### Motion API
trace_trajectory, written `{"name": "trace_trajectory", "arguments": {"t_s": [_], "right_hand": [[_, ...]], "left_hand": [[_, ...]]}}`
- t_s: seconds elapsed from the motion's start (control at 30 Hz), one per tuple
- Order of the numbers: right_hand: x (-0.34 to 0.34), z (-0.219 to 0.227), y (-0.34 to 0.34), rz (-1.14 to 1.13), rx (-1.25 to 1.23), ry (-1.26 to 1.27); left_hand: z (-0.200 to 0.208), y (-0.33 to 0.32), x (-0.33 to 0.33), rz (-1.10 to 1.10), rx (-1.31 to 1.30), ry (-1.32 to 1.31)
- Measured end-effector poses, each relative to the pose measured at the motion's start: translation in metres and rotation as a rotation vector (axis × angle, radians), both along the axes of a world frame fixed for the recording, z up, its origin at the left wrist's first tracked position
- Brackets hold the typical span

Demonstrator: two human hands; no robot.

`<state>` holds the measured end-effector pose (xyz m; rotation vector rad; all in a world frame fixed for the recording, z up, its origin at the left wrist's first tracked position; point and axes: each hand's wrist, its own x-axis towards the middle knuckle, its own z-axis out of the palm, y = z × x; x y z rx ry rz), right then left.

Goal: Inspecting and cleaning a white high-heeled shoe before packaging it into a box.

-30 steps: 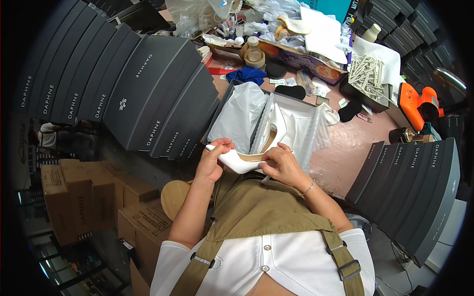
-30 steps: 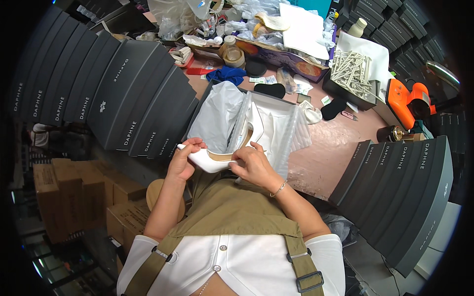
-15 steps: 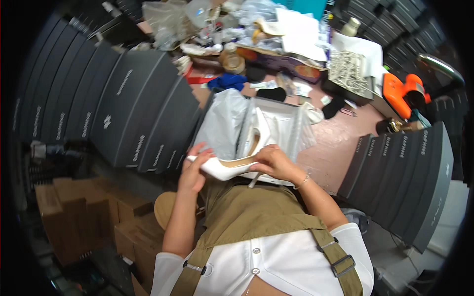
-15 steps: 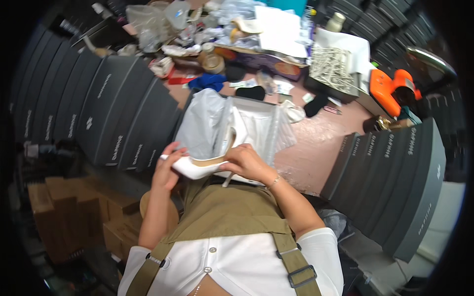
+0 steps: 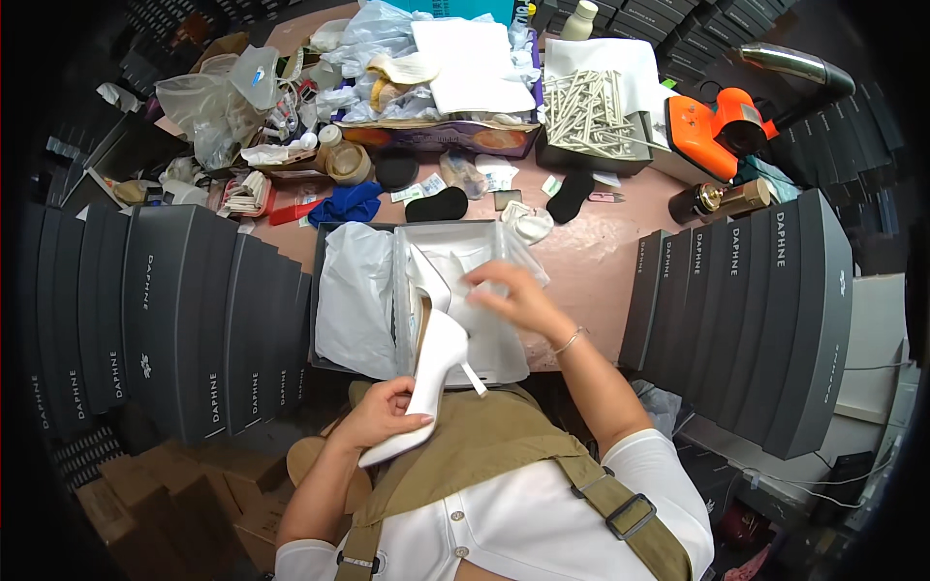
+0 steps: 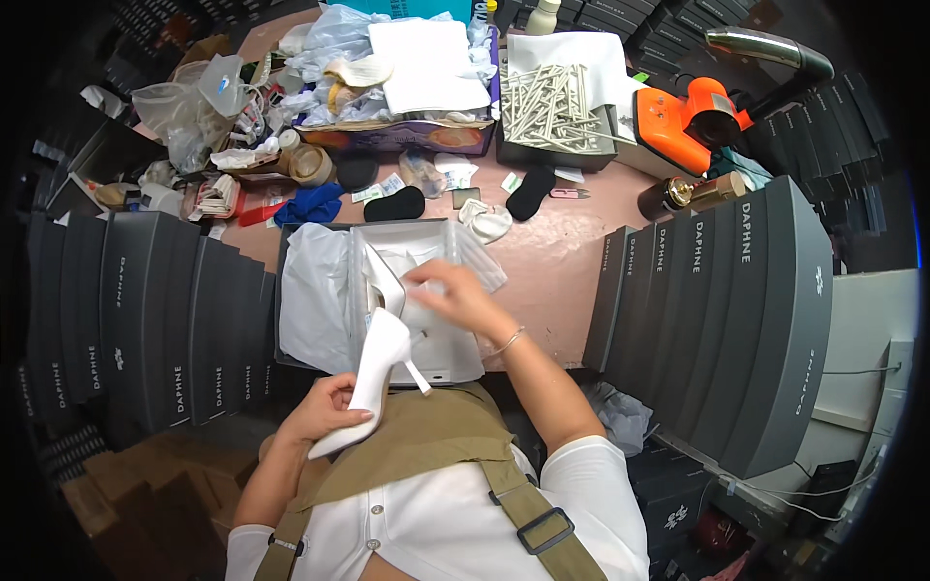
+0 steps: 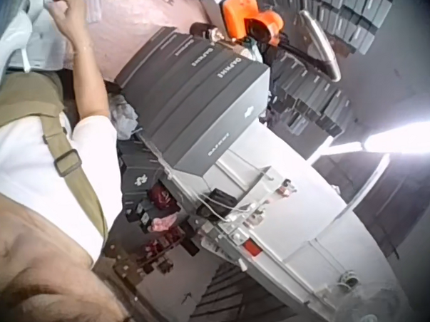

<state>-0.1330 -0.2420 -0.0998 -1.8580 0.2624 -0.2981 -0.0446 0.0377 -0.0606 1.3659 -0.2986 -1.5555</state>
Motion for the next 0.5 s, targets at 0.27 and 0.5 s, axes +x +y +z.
{"name": "trace_trajectory", "arguments": {"t_s": [0.27, 0.5], "right_hand": [[-0.001, -0.140, -0.148, -0.808, 0.092, 0.277], [0.014, -0.159, -0.147, -0.715, -0.500, 0.351]], "left_hand": [[-0.016, -0.007, -0.006, 0.456, -0.185, 0.075], [-0.011, -0.003, -0.004, 0.417, -0.164, 0.100]]}}
